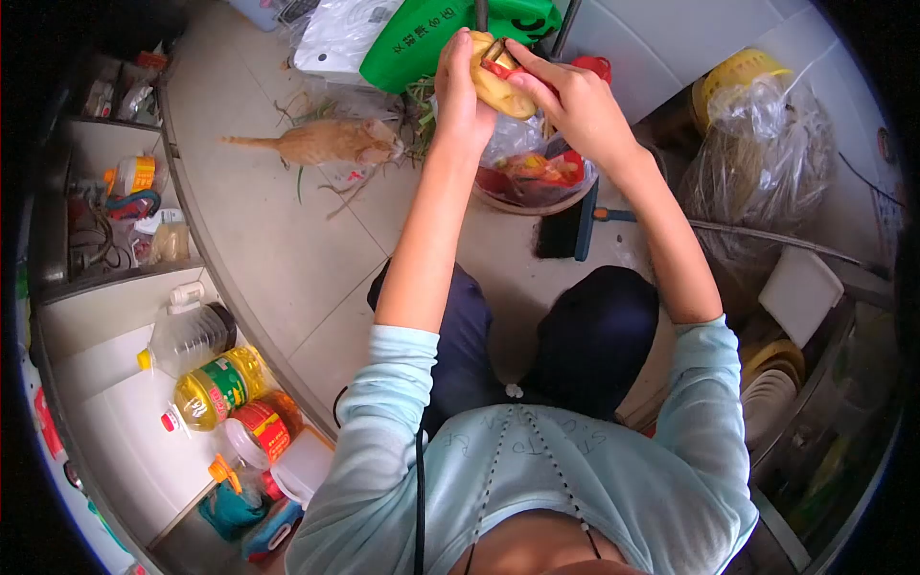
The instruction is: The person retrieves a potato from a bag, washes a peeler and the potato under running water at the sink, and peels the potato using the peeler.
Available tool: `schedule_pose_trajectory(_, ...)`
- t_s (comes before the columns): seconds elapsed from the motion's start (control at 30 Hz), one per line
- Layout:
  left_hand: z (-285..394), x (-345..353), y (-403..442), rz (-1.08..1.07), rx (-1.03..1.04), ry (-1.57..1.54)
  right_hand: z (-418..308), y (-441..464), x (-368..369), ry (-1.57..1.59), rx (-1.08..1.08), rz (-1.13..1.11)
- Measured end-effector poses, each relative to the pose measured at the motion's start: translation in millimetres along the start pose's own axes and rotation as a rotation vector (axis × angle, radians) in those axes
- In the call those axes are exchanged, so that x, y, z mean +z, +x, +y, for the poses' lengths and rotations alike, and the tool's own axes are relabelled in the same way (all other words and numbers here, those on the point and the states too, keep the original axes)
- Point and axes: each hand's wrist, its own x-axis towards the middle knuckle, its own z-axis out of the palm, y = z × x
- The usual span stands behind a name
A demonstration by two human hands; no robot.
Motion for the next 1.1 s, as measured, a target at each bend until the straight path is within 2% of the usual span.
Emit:
schedule_pose_trajectory(0.1,0.0,-6.0,-2.8,0.083,-0.029,0.03,2.0,-16.9,8.0,0.087,-0.043,0.049)
schedule_pose_trajectory(0.13,-2.3,-16.1,4.3,0.146,-0.013,0.045,14.3,-23.7,14.7,0.035,-0.187,0.136)
schedule_pose_trajectory(0.17,-1.4,-25.7,16.1,0.201,0.008,0.056,25.5,-41.8,16.9,-0.068,-0.125,-0.019)
schedule_pose_trajectory(0.2,16.3,-17.6,12.7,0.136,-0.055,-0.142,35.3,-66.1,17.3,-0.171,-0.059,-0.171)
schedule_pose_trajectory(0.23,22.5,-13.7,18.1,0.196,-0.043,-0.225,36.0,-77.2,16.0,-0.269,0.02,-0.319)
schedule_pose_trajectory(0.3,18.2,-22.4,27.1,0.135,0.107,-0.013,43.8,-72.6,10.5,-0.397,0.15,-0.316)
schedule_pose_trajectory(0.33,13.6,-24.6,25.5,0.148,0.124,-0.058,37.9,-71.4,5.9,-0.447,0.222,-0.328)
schedule_pose_trajectory(0.37,7.8,-26.6,21.2,0.157,0.135,-0.093,32.4,-65.1,0.9,-0.509,0.202,-0.4)
schedule_pose_trajectory(0.43,1.3,-20.2,17.7,0.251,0.17,-0.049,27.5,-51.6,-1.4,-0.611,0.182,-0.368)
schedule_pose_trajectory(0.53,-7.4,-18.4,15.1,0.319,0.18,0.02,14.4,-31.1,-9.6,-0.622,0.047,-0.031)
schedule_pose_trajectory(0.73,-13.0,-12.5,10.4,0.289,0.024,-0.042,8.6,-16.2,11.3,-0.471,-0.186,0.105)
schedule_pose_trajectory(0.77,-11.5,-14.0,10.6,0.336,0.07,0.024,14.4,-22.0,19.1,-0.441,-0.227,0.14)
schedule_pose_trajectory(0.83,-12.5,-21.3,19.6,0.432,0.177,0.143,26.4,-55.4,22.5,-0.5,-0.086,-0.083)
schedule_pose_trajectory(0.87,-6.1,-35.9,28.5,0.351,0.068,-0.028,37.6,-71.5,21.2,-0.54,-0.041,-0.161)
schedule_pose_trajectory(0.9,1.2,-28.6,25.5,0.377,0.096,-0.079,38.4,-73.7,16.4,-0.582,0.01,-0.229)
schedule_pose_trajectory(0.97,-0.3,-21.5,26.2,0.417,0.308,0.067,45.1,-66.1,5.9,-0.582,0.058,-0.141)
schedule_pose_trajectory(1.0,-4.2,-23.2,21.0,0.439,0.285,0.065,39.6,-64.7,-1.1,-0.572,0.095,-0.109)
schedule_pose_trajectory(1.03,-7.0,-23.6,19.2,0.451,0.266,0.063,33.7,-59.1,-7.9,-0.632,0.165,-0.265)
schedule_pose_trajectory(1.1,-7.3,-20.3,19.5,0.443,0.224,0.071,21.3,-48.0,-17.3,-0.654,0.129,-0.343)
